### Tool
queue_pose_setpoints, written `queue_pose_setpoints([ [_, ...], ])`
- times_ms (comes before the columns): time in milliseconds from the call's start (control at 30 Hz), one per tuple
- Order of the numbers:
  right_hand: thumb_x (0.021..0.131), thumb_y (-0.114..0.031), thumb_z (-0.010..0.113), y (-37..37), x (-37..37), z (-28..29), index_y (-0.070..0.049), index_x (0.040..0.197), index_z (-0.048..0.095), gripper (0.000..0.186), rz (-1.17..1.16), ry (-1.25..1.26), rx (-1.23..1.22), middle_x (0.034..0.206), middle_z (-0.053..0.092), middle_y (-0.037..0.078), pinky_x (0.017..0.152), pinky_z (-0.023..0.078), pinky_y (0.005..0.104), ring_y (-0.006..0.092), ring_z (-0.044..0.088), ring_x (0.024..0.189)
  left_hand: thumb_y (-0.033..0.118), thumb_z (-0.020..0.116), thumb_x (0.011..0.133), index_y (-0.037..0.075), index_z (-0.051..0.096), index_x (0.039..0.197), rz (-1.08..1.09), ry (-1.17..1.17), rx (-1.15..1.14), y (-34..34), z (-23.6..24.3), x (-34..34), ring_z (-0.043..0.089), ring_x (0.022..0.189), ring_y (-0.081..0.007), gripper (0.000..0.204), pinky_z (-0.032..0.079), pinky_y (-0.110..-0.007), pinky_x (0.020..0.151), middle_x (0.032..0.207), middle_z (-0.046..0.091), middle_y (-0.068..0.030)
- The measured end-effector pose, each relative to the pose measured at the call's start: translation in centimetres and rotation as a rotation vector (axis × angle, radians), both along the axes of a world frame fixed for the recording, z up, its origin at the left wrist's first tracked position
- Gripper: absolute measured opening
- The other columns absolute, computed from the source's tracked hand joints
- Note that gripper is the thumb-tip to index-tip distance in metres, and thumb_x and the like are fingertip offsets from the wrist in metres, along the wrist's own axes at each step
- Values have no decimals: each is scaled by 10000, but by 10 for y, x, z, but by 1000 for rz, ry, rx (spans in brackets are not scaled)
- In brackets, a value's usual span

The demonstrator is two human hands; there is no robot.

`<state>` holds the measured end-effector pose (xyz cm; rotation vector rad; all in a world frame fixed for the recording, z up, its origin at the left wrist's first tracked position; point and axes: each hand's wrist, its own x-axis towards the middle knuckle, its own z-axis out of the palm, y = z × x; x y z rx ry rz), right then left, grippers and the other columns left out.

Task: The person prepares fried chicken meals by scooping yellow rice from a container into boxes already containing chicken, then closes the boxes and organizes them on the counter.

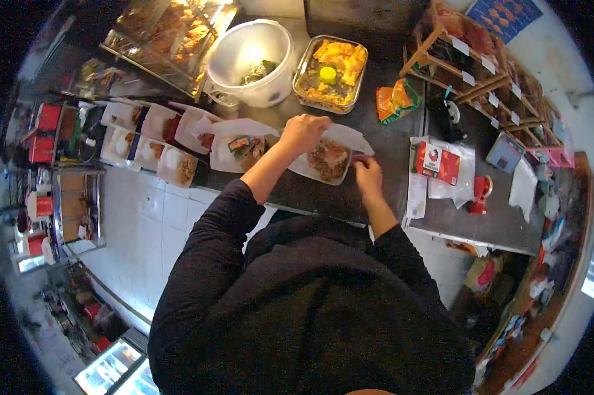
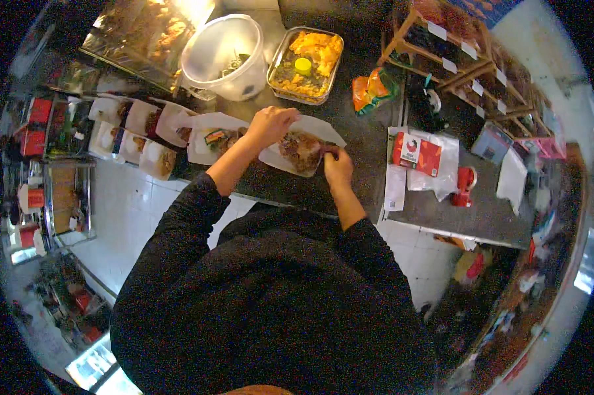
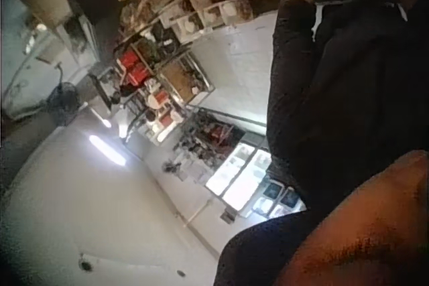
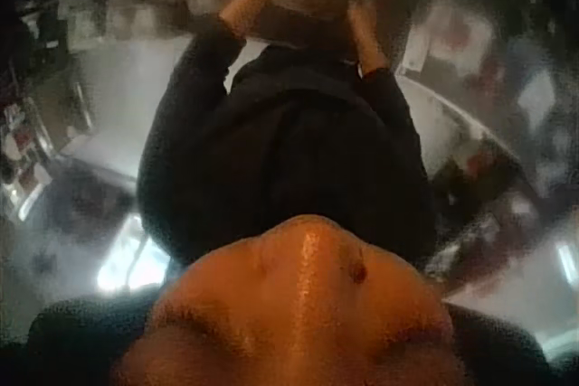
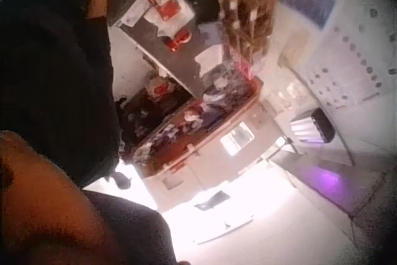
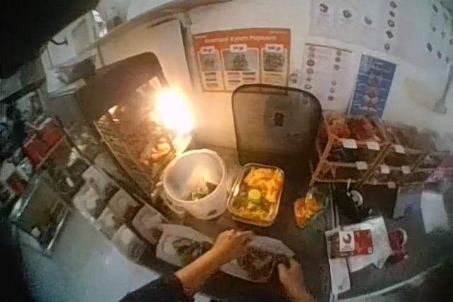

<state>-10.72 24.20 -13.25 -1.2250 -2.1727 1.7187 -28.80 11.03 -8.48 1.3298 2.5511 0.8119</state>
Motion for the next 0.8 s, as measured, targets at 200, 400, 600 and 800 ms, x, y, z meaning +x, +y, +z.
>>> queue_pose_setpoints([
  [200,790,-265,665,-30,-10,11,-111,990,664,253,210,67,621,1050,629,126,805,489,441,363,608,948,250,613,889,110,675,993,-55,-158,171,-3,20,-7,640,936,-319,185,489,-400,839,970,688,-109],
  [400,853,-228,628,-34,-25,13,-72,1117,609,308,320,-121,806,1139,572,198,781,503,453,372,586,989,190,625,837,183,494,1292,-4,155,193,-30,30,35,420,1285,-293,474,224,-621,1071,1327,500,-54],
  [600,828,-286,666,-15,3,19,-22,940,662,287,218,-23,585,978,624,194,723,491,415,354,615,841,172,613,818,156,438,1334,62,23,193,-53,17,52,337,1347,-282,545,167,-651,1090,1400,415,-57],
  [800,866,-279,676,3,53,11,-24,930,674,262,133,14,470,778,642,82,652,460,297,154,593,662,140,642,810,135,525,1260,47,34,263,-50,16,35,540,1100,-299,465,264,-563,1081,1124,614,-93],
])
